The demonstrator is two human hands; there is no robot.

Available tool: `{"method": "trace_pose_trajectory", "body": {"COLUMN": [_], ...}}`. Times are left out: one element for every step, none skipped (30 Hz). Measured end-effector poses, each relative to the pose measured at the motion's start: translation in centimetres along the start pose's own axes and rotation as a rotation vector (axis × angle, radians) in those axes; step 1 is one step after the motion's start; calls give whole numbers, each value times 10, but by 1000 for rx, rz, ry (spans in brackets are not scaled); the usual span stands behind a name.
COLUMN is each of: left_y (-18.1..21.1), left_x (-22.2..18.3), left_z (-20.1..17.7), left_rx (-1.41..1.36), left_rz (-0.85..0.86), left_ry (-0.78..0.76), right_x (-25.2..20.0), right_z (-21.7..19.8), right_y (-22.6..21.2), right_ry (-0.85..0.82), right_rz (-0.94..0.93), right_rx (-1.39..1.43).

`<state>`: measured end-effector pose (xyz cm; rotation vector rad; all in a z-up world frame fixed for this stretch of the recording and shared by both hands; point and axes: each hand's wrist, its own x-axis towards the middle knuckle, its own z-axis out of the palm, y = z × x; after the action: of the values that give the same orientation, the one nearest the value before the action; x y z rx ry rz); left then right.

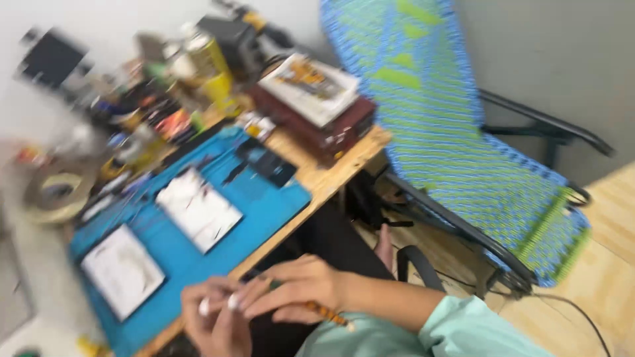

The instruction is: Inspecting and repairing a small electronic component using a precision tool at a workbench

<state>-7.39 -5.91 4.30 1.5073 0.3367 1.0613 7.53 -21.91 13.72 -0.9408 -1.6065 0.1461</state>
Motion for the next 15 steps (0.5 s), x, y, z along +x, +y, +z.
{"method": "trace_pose_trajectory", "body": {"left_y": [17, 34, 36, 39, 38, 40, 41, 41, 38, 33, 29, 31, 34, 35, 35], "left_x": [2, 7, 5, 4, 12, 13, 12, 12, 10, 7, 7, 3, 0, -3, -8], "left_z": [13, 25, 23, 22, 21, 17, 15, 14, 13, 12, 12, 14, 16, 18, 19], "left_rx": [-164, -330, -305, -312, -329, -314, -335, -355, -350, -364, -378, -374, -387, -400, -388], "left_rz": [-24, -40, -26, 1, 27, 41, 54, 68, 65, 75, 90, 92, 96, 100, 93], "left_ry": [-51, -101, -37, -43, -80, -47, -37, -27, -2, 11, 19, 40, 15, -10, 27], "right_x": [3, 6, 2, -2, -4, -2, -1, 0, -1, -2, -2, -14, -25, -35, -29], "right_z": [3, 5, 9, 10, 9, 11, 10, 8, 7, 6, 4, -2, -10, -18, -23], "right_y": [-1, -4, -3, -2, 1, -2, -8, -13, -13, -12, -11, -22, -30, -38, -49], "right_ry": [95, 191, 149, 171, 211, 187, 234, 278, 259, 308, 359, 342, 354, 364, 346], "right_rz": [-25, -41, -51, -30, -9, -21, 75, 172, 178, 160, 137, 139, 12, -111, -92], "right_rx": [15, 32, 88, 47, -22, 7, -29, -67, -51, -4, 40, 53, 260, 470, 499]}}
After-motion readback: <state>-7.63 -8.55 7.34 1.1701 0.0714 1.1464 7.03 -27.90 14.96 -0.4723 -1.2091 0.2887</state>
